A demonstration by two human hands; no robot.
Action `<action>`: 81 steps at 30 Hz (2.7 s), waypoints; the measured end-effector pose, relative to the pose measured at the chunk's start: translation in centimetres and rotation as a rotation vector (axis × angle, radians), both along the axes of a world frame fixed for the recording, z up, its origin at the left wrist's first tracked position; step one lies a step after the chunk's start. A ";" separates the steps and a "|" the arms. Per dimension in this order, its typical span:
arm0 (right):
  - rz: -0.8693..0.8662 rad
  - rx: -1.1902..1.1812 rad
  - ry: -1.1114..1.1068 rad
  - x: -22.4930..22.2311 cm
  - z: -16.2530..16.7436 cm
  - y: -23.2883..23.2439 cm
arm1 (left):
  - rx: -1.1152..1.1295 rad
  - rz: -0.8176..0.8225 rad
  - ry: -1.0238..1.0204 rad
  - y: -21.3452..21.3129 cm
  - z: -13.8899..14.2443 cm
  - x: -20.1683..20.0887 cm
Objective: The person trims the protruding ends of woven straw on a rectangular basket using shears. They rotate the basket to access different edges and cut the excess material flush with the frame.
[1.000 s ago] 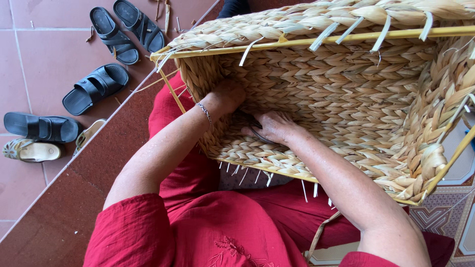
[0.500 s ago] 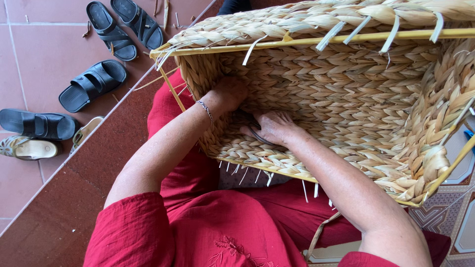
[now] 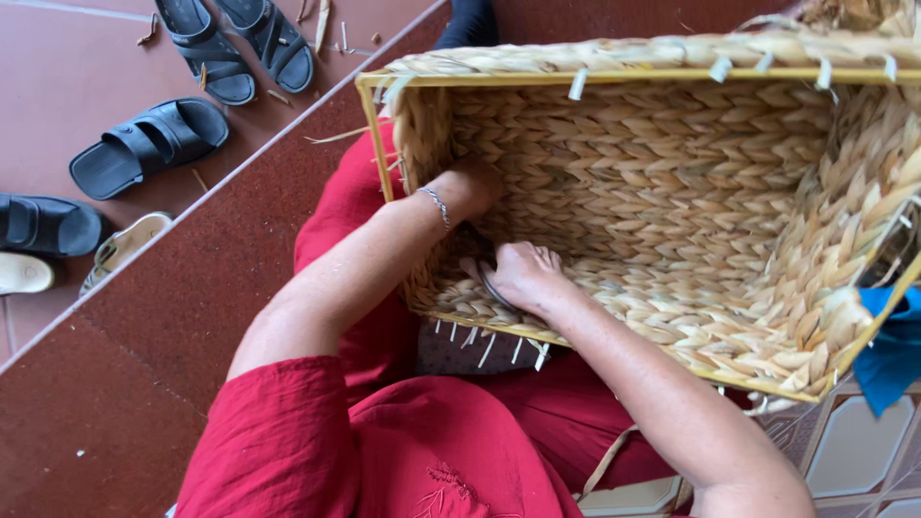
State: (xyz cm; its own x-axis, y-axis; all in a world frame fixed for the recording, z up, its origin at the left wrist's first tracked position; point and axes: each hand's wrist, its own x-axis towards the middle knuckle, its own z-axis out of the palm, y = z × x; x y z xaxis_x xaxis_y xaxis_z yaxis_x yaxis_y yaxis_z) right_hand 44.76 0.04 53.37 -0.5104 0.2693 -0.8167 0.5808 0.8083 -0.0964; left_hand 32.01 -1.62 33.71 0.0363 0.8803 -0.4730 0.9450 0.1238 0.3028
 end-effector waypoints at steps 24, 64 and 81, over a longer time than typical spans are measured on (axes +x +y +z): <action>0.018 -0.088 -0.213 -6.9 -3.0 0.5 | -0.100 0.214 -0.078 1.9 0.7 -1.5; 0.049 -0.302 0.233 -3.8 -7.6 0.6 | 0.005 0.221 -0.190 0.2 1.0 -1.8; 0.017 0.162 0.417 4.7 8.2 1.2 | 0.984 0.275 -0.593 -12.2 30.7 -6.5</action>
